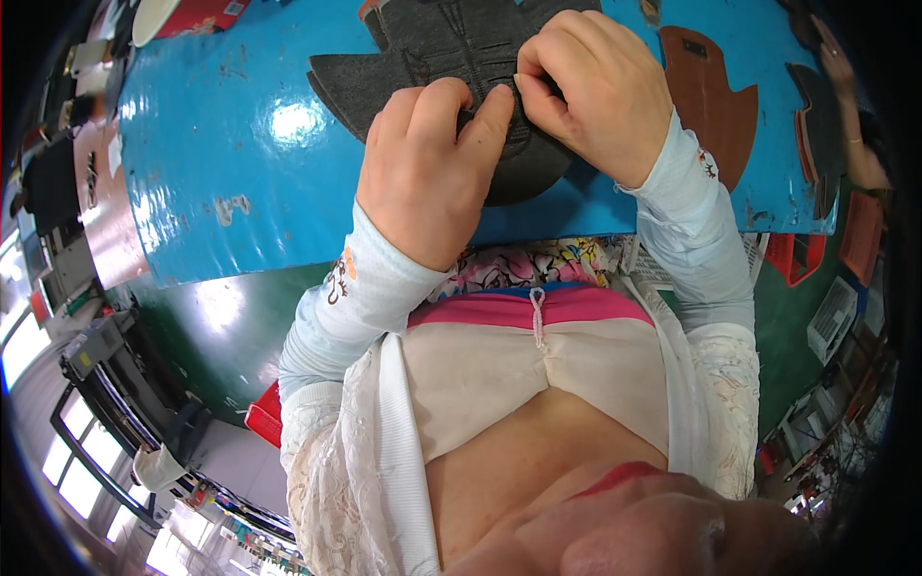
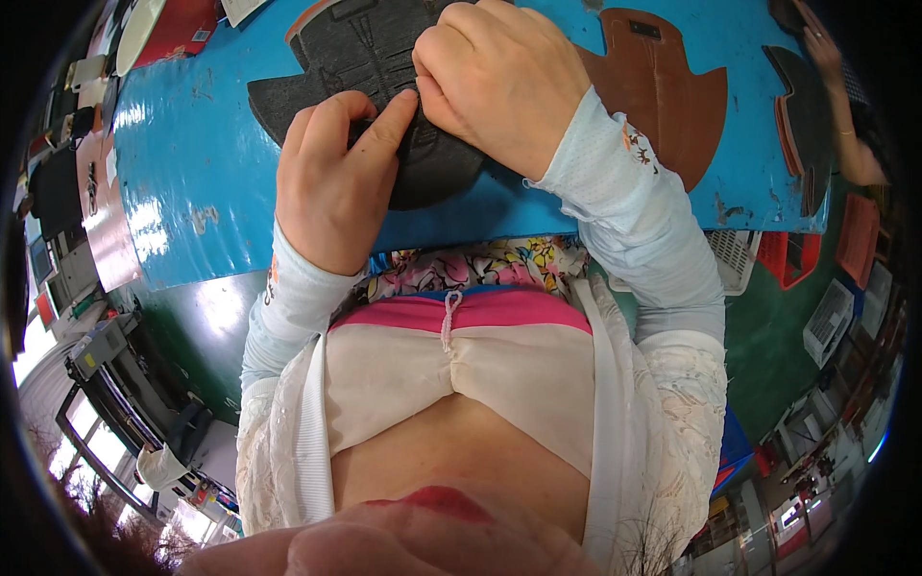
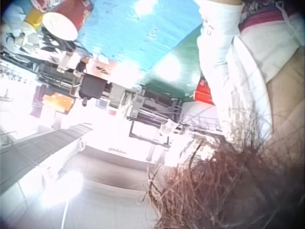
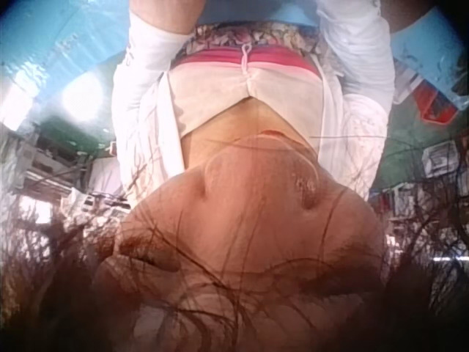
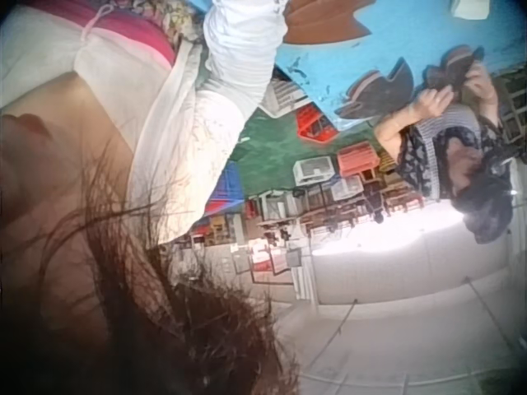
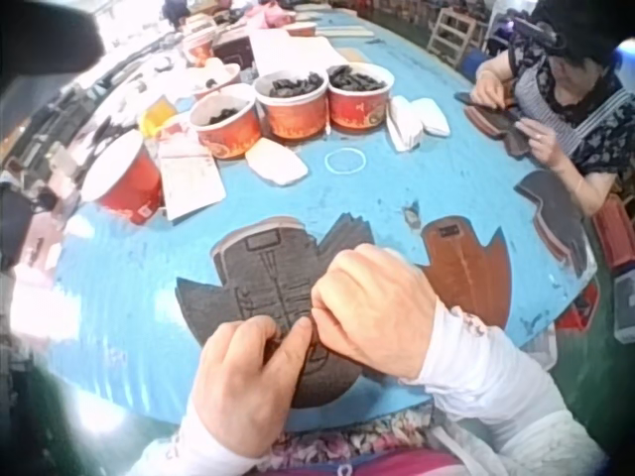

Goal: Hand-assembling small components and decorative elements onto shoe upper sections at a factory workbench.

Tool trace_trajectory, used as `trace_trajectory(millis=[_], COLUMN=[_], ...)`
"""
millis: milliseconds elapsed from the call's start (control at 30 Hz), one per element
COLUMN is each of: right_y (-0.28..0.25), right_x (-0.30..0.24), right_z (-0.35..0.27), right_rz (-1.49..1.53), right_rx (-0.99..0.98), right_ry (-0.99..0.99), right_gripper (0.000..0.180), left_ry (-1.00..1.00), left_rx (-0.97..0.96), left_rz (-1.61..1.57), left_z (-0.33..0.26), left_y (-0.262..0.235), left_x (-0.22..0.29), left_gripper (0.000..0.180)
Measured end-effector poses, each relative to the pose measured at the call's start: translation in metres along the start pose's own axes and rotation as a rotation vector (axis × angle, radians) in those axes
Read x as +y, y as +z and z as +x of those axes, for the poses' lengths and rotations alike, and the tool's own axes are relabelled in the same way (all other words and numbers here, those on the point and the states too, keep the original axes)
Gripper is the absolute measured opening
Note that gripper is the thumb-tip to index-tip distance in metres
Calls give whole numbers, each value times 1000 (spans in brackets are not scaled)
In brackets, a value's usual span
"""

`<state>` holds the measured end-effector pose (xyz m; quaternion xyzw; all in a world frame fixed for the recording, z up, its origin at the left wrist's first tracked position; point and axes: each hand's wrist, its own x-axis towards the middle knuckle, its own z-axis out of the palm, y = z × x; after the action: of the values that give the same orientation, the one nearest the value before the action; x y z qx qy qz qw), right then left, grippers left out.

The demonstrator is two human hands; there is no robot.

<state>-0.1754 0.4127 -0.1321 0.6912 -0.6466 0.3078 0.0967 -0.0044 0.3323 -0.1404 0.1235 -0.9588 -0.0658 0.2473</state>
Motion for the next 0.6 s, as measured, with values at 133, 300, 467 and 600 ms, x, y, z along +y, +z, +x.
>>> trace_trajectory(millis=[133,300,467,600], right_y=[2,3,4,3], right_x=[1,-1,0,0], right_z=[-2,-2,-3,-1], right_rz=[25,64,68,70], right_rx=[-11,26,22,20], right_ry=[-6,32,53,49], right_gripper=[16,17,16,16], left_ry=[5,-14,0,-38], left_rx=[16,59,54,79], left_rz=[-9,-28,-47,-69], left_z=[-1,-3,-5,-4], left_y=[2,5,5,6], left_x=[1,2,0,1], left_gripper=[37,39,39,48])
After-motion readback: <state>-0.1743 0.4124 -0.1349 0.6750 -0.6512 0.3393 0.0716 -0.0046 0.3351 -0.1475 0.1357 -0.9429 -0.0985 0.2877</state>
